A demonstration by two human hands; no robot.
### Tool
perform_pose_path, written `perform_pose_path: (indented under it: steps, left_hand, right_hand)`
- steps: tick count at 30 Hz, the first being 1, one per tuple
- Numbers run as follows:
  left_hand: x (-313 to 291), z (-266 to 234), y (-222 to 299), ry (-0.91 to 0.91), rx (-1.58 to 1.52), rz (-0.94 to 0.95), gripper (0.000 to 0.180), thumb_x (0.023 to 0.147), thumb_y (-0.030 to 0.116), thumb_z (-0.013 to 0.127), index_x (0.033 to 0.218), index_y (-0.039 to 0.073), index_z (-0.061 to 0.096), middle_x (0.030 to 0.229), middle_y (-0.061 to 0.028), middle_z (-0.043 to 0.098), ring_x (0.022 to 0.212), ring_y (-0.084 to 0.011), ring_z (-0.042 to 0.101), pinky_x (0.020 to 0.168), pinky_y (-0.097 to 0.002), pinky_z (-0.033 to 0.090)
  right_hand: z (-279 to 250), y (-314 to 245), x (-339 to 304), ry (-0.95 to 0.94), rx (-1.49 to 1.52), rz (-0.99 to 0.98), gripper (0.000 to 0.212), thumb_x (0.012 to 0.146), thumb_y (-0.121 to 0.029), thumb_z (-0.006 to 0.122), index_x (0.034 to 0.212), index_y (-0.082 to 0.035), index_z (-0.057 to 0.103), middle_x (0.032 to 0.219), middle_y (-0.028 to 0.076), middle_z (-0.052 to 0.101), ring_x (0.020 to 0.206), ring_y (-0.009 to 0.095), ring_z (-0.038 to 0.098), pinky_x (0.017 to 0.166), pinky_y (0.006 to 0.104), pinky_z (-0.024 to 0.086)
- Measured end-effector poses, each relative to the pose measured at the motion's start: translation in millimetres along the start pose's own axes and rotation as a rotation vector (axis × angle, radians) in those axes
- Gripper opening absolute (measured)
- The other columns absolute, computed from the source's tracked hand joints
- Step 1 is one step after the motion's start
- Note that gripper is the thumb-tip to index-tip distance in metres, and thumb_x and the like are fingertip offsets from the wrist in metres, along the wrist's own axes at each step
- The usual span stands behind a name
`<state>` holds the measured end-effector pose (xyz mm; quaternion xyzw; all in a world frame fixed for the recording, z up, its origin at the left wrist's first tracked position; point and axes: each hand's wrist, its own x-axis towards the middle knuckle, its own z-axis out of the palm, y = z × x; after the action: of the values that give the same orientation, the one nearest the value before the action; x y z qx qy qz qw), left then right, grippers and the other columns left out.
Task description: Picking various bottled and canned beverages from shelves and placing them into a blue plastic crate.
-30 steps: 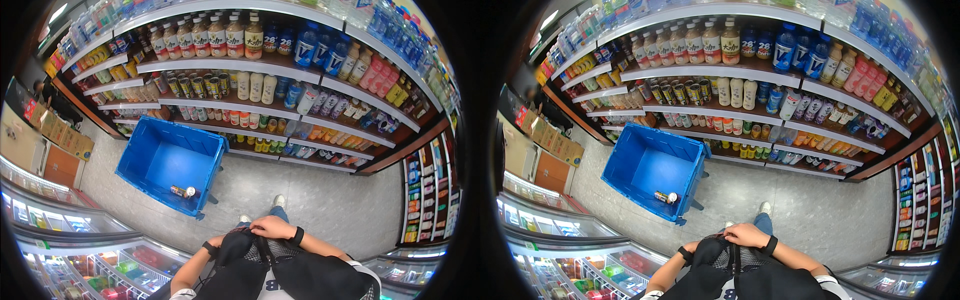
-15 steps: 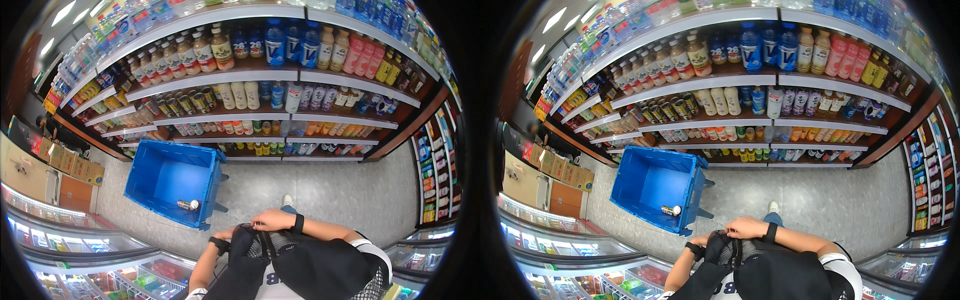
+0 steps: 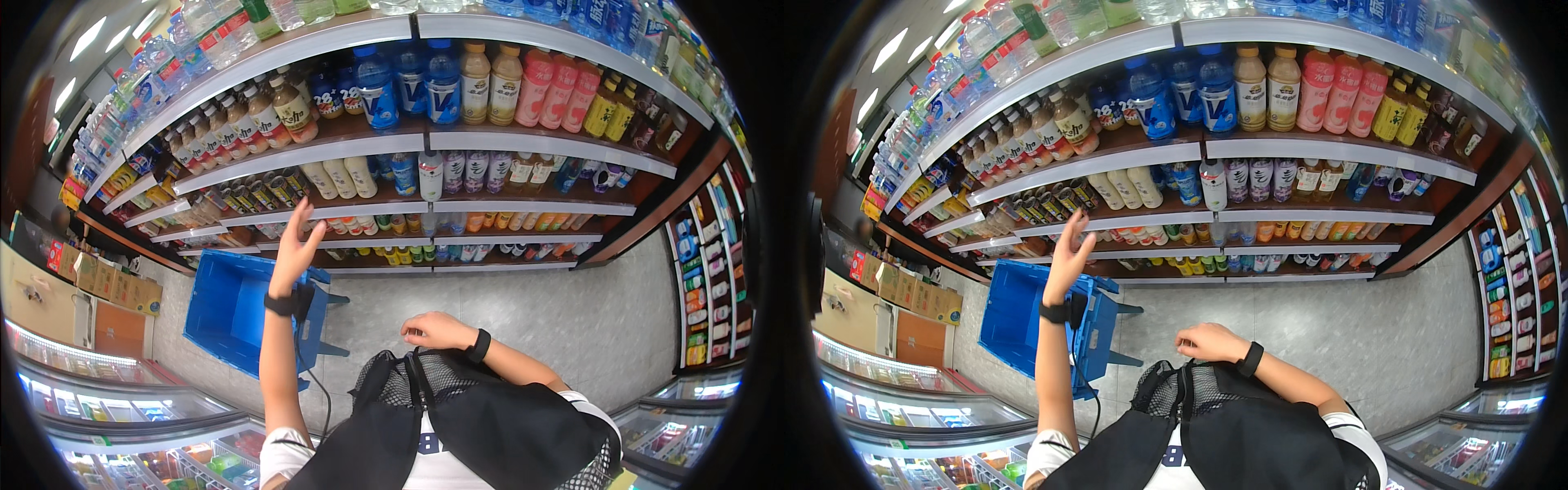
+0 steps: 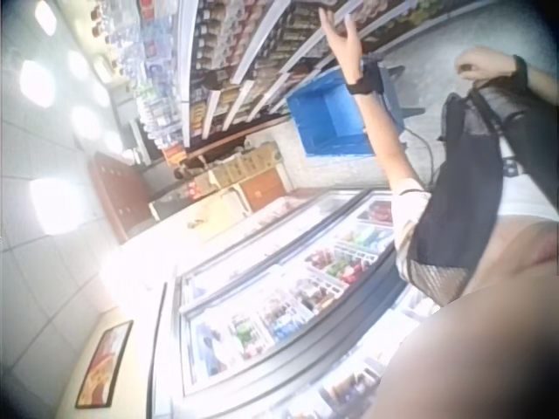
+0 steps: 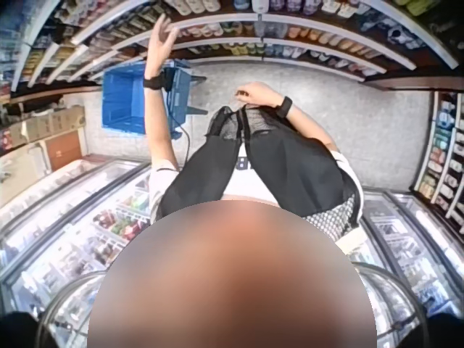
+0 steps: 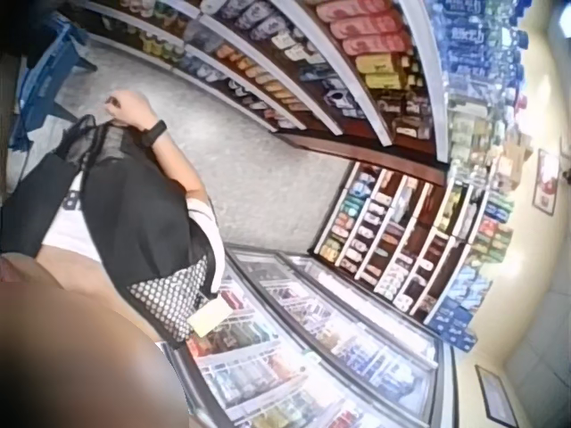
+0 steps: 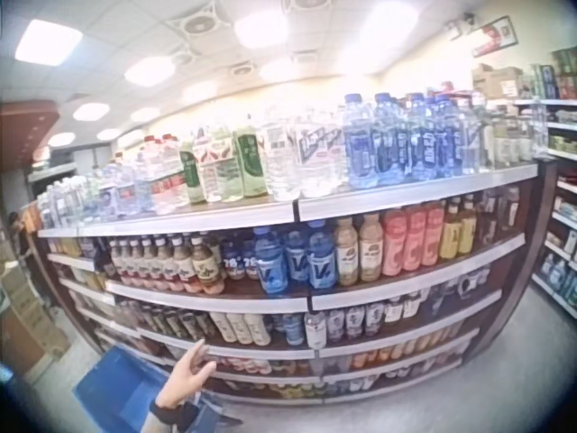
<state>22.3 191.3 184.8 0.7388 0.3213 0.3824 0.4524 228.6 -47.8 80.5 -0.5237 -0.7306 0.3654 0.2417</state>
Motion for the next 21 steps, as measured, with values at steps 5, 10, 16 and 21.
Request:
perform_pose_path:
  steps: [5,10,16,21]
  left_hand:
    - [92,49,46,0.108,0.198,0.292,0.074,0.086,0.024,0.069,0.145,0.003,0.031,0.14,-0.0234,0.043,0.134,-0.0291,0.039,0.109,-0.0377,0.03]
    - [161,86,71,0.275,0.32,0.508,0.08,0.081,0.032,0.073,0.144,0.006,0.032,0.137,-0.0247,0.042,0.129,-0.0358,0.041,0.106,-0.0412,0.033]
    - [228,100,77,0.415,0.409,0.533,0.092,0.073,0.043,0.078,0.143,0.007,0.031,0.136,-0.0289,0.037,0.124,-0.0442,0.041,0.102,-0.0458,0.037]
    - [248,104,79,0.35,0.349,0.536,0.093,0.068,0.039,0.081,0.139,0.004,0.032,0.126,-0.0286,0.049,0.119,-0.0417,0.049,0.098,-0.0442,0.042]
  right_hand:
    - [-37,31,-23,0.097,0.045,0.074,0.023,0.086,-0.026,0.061,0.098,-0.008,0.066,0.084,0.012,0.069,0.078,0.03,0.066,0.069,0.0392,0.051]
    - [-63,53,-52,0.175,0.13,0.059,0.023,0.086,-0.023,0.062,0.096,-0.002,0.065,0.081,0.014,0.068,0.075,0.028,0.067,0.067,0.036,0.052]
    - [-61,77,-86,0.381,0.273,0.238,0.024,0.088,-0.021,0.065,0.101,-0.002,0.066,0.087,0.012,0.07,0.078,0.023,0.068,0.071,0.0325,0.052]
    - [-51,91,-98,0.437,0.348,0.324,0.023,0.088,-0.019,0.066,0.1,0.0,0.066,0.084,0.009,0.07,0.074,0.016,0.065,0.07,0.0288,0.051]
